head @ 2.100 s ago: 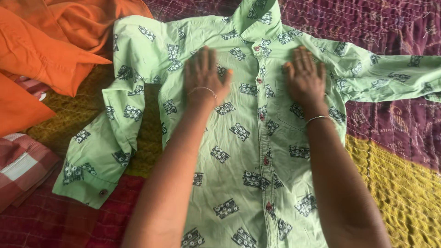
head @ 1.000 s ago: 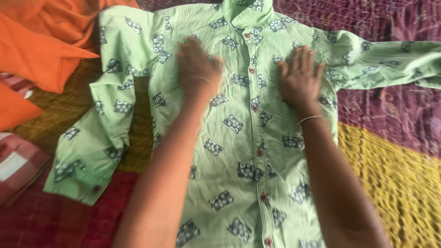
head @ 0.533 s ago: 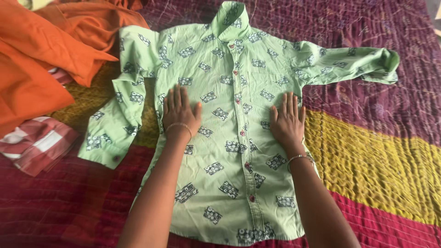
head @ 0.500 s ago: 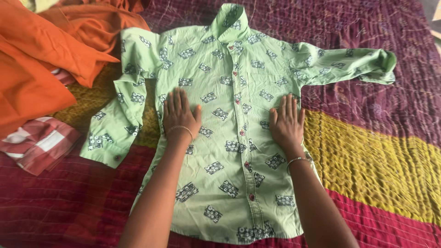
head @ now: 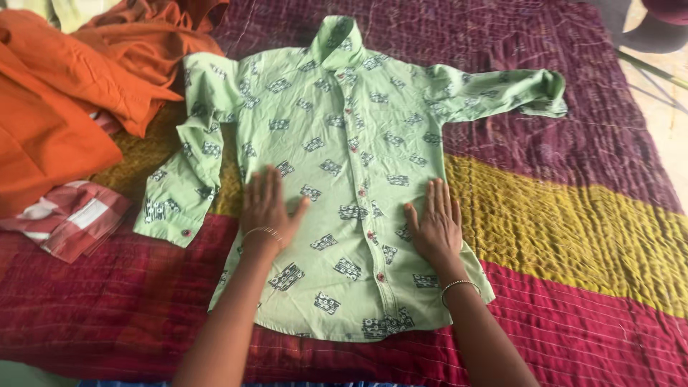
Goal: The person lays a light blue shirt on a bed, buttons it from bottom to top, smooths it, and hangs it on a wall hook. Then the person lays a green patterned shirt on the bed, buttons it, and smooths it.
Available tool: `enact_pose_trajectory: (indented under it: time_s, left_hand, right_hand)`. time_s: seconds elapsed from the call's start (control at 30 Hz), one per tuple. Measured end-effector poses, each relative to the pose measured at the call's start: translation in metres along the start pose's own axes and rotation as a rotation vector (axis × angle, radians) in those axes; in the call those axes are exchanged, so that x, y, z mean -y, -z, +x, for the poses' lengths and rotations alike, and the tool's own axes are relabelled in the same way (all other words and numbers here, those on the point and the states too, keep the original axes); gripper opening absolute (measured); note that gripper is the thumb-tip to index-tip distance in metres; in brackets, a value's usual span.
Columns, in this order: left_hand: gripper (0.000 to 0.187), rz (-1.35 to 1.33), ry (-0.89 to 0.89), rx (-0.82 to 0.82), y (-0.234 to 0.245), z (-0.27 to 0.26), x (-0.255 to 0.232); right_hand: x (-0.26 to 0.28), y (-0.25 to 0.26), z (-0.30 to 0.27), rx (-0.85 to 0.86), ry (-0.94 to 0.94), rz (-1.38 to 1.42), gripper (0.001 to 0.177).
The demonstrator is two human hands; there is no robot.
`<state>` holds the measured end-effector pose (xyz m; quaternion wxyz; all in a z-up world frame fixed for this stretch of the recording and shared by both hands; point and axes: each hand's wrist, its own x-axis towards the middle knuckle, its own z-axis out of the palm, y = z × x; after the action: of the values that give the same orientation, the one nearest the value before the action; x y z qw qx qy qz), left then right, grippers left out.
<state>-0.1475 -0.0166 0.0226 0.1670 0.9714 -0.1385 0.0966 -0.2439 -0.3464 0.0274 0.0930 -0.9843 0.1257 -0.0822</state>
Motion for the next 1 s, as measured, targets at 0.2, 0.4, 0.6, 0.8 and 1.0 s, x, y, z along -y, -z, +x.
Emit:
enact_pose_trajectory:
  time_s: [0.2, 0.4, 0.6, 0.8, 1.0]
  left_hand:
    - [0.088, 0.205, 0.104, 0.029, 0.012, -0.013, 0.005]
    - [0.072, -0.106, -0.176, 0.049, -0.010, -0.006, -0.100]
    - [0.053, -0.292, -0.400, 0.173, -0.052, 0.009, -0.203]
    - [0.070, 0.024, -0.296, 0.418, -0.058, 0.010, -0.203]
    - [0.075, 0.027, -0.272, 0.345, -0.045, 0.001, -0.172]
  right_hand:
    - [-0.019, 0.010, -0.013, -0.078, -0.248, 0.071, 0.064]
    - [-0.068, 0.022, -0.016, 0.106, -0.538, 0.695, 0.052]
    - [-0.089, 0.039, -0.037, 0.239, -0.688, 1.299, 0.048]
    - [-0.077, 0.047, -0.061, 0.030, -0.519, 0.518, 0.039]
    - [-0.048, 0.062, -0.076, -0.043, -0.498, 0.106, 0.036]
